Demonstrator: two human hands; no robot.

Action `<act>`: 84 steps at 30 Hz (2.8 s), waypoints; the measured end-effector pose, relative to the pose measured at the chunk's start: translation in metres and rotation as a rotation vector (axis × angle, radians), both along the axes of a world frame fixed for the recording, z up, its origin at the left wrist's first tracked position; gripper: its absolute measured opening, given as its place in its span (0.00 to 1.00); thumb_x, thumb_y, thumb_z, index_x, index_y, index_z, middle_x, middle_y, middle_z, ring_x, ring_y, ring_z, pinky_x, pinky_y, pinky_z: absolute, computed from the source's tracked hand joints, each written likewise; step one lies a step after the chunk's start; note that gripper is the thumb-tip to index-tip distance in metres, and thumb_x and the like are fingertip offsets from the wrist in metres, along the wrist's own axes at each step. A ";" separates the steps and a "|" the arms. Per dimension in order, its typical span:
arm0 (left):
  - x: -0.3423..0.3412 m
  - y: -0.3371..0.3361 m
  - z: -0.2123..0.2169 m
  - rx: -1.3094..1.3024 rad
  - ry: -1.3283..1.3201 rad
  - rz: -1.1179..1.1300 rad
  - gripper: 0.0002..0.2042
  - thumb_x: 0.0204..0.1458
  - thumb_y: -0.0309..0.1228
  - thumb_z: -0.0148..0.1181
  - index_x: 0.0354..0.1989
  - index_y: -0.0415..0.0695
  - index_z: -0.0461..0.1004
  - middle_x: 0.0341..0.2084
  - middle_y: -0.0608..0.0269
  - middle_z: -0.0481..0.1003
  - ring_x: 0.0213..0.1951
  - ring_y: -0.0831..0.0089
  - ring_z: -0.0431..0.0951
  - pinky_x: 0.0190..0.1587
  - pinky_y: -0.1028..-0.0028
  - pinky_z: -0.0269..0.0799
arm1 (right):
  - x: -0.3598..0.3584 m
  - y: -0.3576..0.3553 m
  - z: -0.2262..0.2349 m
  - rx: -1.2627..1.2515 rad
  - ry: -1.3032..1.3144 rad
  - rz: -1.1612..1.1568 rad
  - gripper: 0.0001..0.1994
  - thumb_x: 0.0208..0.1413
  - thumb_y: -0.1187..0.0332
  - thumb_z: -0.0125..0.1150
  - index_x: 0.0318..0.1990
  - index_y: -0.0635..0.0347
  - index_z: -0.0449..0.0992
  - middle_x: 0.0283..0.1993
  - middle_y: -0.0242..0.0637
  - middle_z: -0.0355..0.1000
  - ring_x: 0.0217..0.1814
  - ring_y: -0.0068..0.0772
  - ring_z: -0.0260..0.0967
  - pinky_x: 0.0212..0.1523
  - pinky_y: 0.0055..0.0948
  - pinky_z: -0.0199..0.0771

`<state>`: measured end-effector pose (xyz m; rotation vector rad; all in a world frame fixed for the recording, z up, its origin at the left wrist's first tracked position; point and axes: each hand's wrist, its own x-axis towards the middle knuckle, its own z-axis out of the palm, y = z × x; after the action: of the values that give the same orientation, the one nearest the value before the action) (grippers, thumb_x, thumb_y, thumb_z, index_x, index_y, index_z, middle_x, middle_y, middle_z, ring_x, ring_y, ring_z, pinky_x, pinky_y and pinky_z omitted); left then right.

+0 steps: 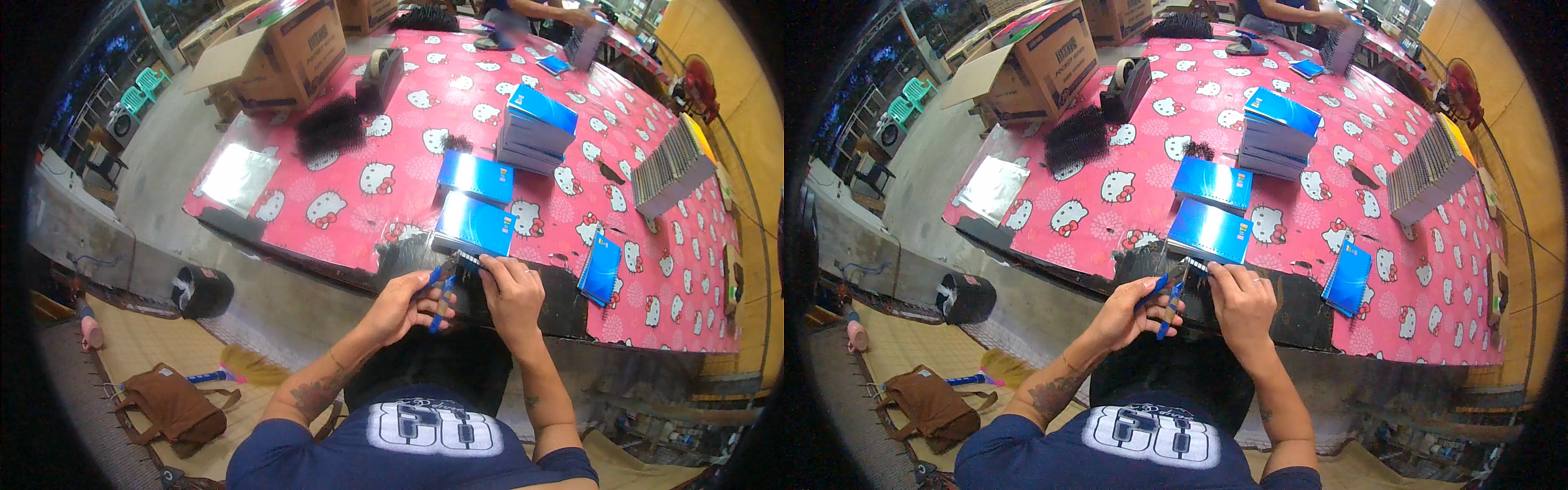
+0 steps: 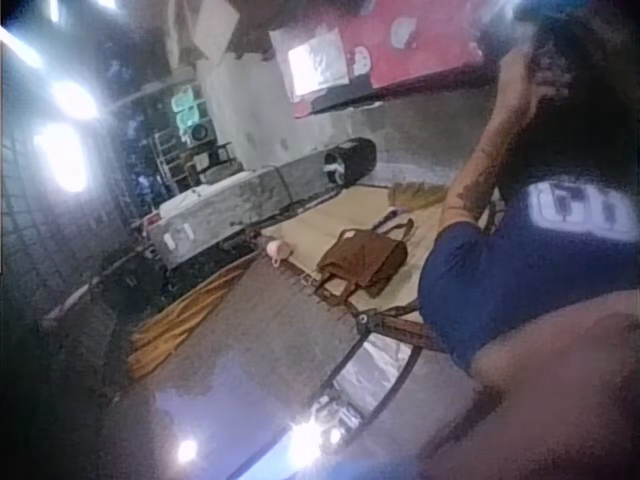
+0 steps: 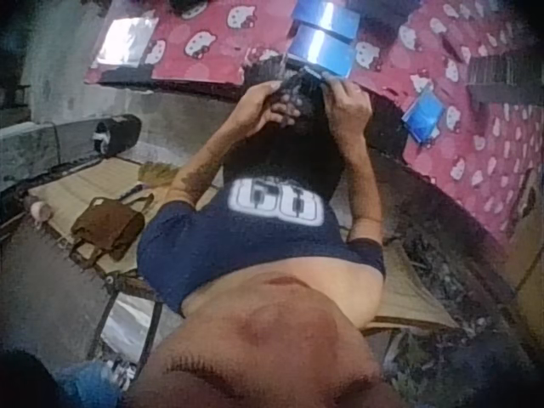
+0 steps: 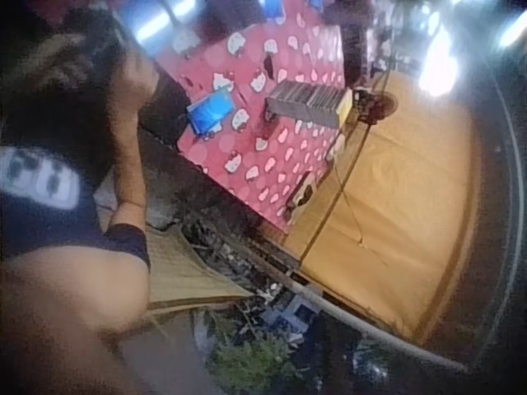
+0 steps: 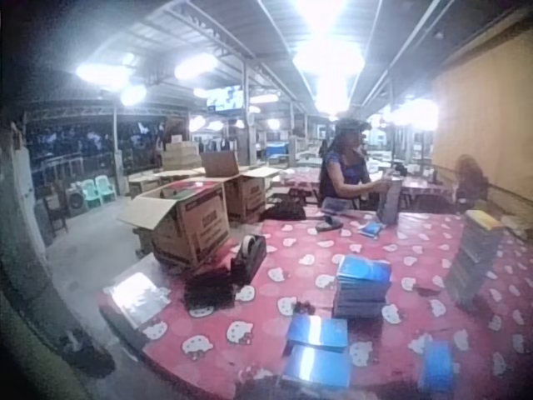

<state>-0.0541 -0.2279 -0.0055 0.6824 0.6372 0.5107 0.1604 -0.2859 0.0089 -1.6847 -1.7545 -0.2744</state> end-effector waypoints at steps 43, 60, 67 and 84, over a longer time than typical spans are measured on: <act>0.057 0.077 0.042 2.108 0.511 0.253 0.12 0.51 0.23 0.61 0.45 0.40 0.76 0.32 0.58 0.78 0.34 0.58 0.78 0.35 0.61 0.72 | 0.166 -0.021 -0.006 -0.226 0.260 0.134 0.26 0.46 0.75 0.66 0.57 0.55 0.75 0.68 0.45 0.63 0.74 0.50 0.56 0.72 0.43 0.56; 0.000 0.192 -0.024 1.726 0.737 0.725 0.29 0.53 0.24 0.54 0.66 0.34 0.63 0.60 0.39 0.68 0.62 0.44 0.68 0.65 0.58 0.62 | 0.018 -0.028 -0.056 -0.165 1.240 0.237 0.12 0.53 0.82 0.67 0.39 0.60 0.70 0.45 0.41 0.76 0.47 0.27 0.72 0.51 0.28 0.71; -0.065 0.305 -0.023 1.783 1.621 0.169 0.24 0.53 0.41 0.65 0.54 0.42 0.71 0.47 0.52 0.74 0.51 0.54 0.73 0.51 0.54 0.70 | 0.019 -0.028 -0.069 -0.142 1.274 0.313 0.14 0.53 0.86 0.64 0.40 0.60 0.68 0.46 0.45 0.78 0.51 0.32 0.75 0.55 0.31 0.72; -0.011 0.166 0.016 1.478 0.950 0.544 0.14 0.65 0.36 0.52 0.52 0.41 0.74 0.36 0.54 0.75 0.37 0.58 0.78 0.36 0.61 0.74 | 0.028 -0.013 -0.046 -0.311 1.079 0.348 0.14 0.54 0.80 0.65 0.49 0.64 0.81 0.47 0.35 0.80 0.49 0.22 0.73 0.53 0.24 0.71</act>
<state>-0.0653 -0.0618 0.0102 2.2529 1.3320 1.1916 0.1880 -0.2988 -0.0374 -1.2590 -1.2067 0.9391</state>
